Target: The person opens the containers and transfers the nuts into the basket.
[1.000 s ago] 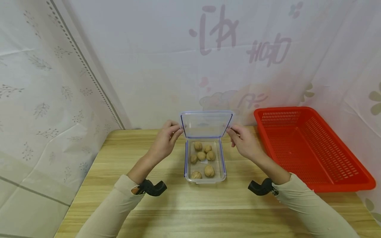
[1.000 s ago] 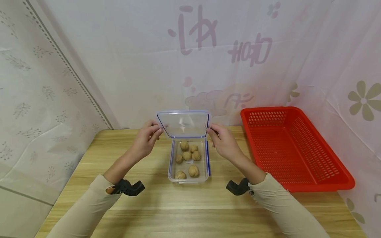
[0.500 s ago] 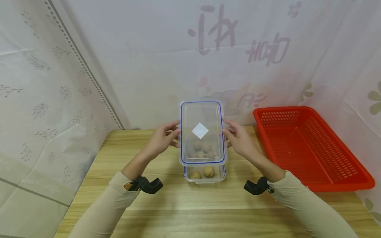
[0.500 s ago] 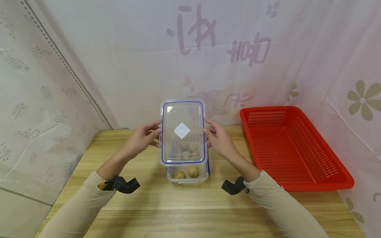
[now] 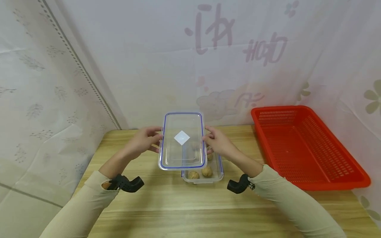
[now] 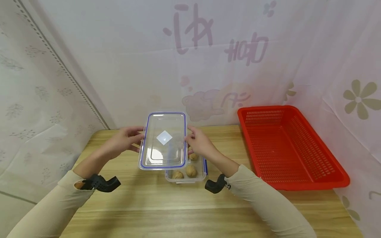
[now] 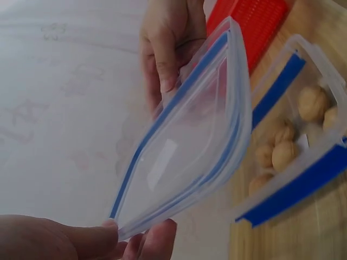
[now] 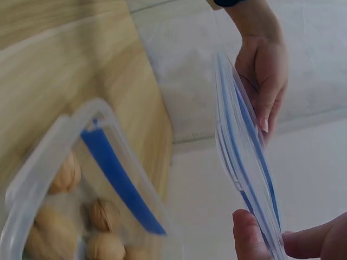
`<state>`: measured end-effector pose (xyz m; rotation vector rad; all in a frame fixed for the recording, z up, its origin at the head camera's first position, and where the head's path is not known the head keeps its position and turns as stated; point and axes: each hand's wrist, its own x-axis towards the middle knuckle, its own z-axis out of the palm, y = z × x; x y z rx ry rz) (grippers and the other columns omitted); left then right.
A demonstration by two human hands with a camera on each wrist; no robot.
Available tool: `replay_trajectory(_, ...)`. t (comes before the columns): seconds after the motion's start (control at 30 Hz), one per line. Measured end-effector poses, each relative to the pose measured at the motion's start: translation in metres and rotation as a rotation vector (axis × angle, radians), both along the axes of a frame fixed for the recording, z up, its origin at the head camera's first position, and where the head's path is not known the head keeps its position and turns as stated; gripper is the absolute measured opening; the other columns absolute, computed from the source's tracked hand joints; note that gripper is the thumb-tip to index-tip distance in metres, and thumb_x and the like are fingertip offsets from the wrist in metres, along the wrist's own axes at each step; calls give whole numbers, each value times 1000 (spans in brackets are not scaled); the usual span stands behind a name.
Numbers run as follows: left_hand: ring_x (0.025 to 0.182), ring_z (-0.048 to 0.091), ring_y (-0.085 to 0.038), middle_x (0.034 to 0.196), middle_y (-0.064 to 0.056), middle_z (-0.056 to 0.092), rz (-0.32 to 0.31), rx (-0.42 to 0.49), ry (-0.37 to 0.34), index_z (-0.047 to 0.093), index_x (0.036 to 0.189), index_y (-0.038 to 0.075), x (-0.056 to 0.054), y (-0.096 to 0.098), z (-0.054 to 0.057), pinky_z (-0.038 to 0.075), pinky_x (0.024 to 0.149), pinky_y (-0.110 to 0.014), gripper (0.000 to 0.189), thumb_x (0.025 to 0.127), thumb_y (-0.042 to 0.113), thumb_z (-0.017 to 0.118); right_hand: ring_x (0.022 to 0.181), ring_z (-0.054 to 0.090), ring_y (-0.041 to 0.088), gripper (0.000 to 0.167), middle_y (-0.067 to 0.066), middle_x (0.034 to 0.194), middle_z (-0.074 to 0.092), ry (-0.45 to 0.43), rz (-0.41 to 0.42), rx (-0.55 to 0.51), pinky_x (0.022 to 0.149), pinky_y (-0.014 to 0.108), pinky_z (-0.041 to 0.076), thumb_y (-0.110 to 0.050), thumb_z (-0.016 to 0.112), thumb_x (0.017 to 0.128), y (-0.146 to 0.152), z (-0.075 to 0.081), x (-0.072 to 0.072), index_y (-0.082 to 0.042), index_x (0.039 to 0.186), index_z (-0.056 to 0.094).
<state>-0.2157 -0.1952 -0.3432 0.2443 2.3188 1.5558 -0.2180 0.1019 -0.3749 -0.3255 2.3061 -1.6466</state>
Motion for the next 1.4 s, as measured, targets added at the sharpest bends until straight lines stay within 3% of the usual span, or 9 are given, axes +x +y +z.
replay_trajectory(0.17,94,68,-25,119,-26,60,-11,-12,-50,40,148,-10,6,-30,-3,65,77,-37,43,108,5,47,68,68,25,61,19,109,70,-22,23,6,66,42,66,-4,54,105,-31,-7,0,-2,159,26)
replay_trajectory(0.37,96,67,-27,115,-22,63,-44,-29,-79,40,146,-12,11,-61,-10,65,79,-41,43,108,5,48,73,71,29,64,13,100,70,-59,27,13,59,33,64,-3,57,103,-64,-15,3,-6,160,28)
replay_trajectory(0.53,96,67,-25,114,-18,66,-50,-58,-124,35,149,-13,11,-83,-17,65,77,-42,46,108,6,46,76,70,25,63,15,104,69,-91,37,25,68,43,65,-2,56,103,-87,-18,5,-5,160,28)
replay_trajectory(0.83,97,68,-26,112,-16,67,-36,-121,-201,31,149,-16,11,-110,-31,65,79,-44,49,108,6,47,75,70,23,60,15,91,68,-124,27,9,55,28,63,6,56,100,-126,-36,5,-2,156,35)
replay_trajectory(1.03,97,69,-28,111,-20,67,-2,-197,-250,36,145,-17,14,-118,-42,65,80,-46,45,107,3,48,62,69,22,61,14,83,66,-157,-17,82,57,34,64,10,57,96,-149,-51,7,-4,153,42)
replay_trajectory(1.13,98,70,-30,112,-22,67,13,-217,-264,37,144,-18,14,-123,-49,65,81,-48,43,106,1,48,56,66,21,66,16,88,66,-176,-45,112,60,38,65,11,56,94,-157,-55,11,-4,155,38)
replay_trajectory(1.3,100,70,-33,115,-28,67,20,-245,-276,34,144,-20,11,-132,-63,64,82,-49,46,107,3,48,51,62,20,67,26,130,62,-201,-87,151,56,35,64,13,55,93,-171,-65,12,-1,155,36)
replay_trajectory(1.4,103,69,-34,118,-31,65,26,-272,-281,33,145,-20,9,-136,-71,64,82,-48,47,106,2,48,48,61,20,58,26,131,61,-187,-93,192,49,34,61,16,55,91,-178,-75,12,3,147,45)
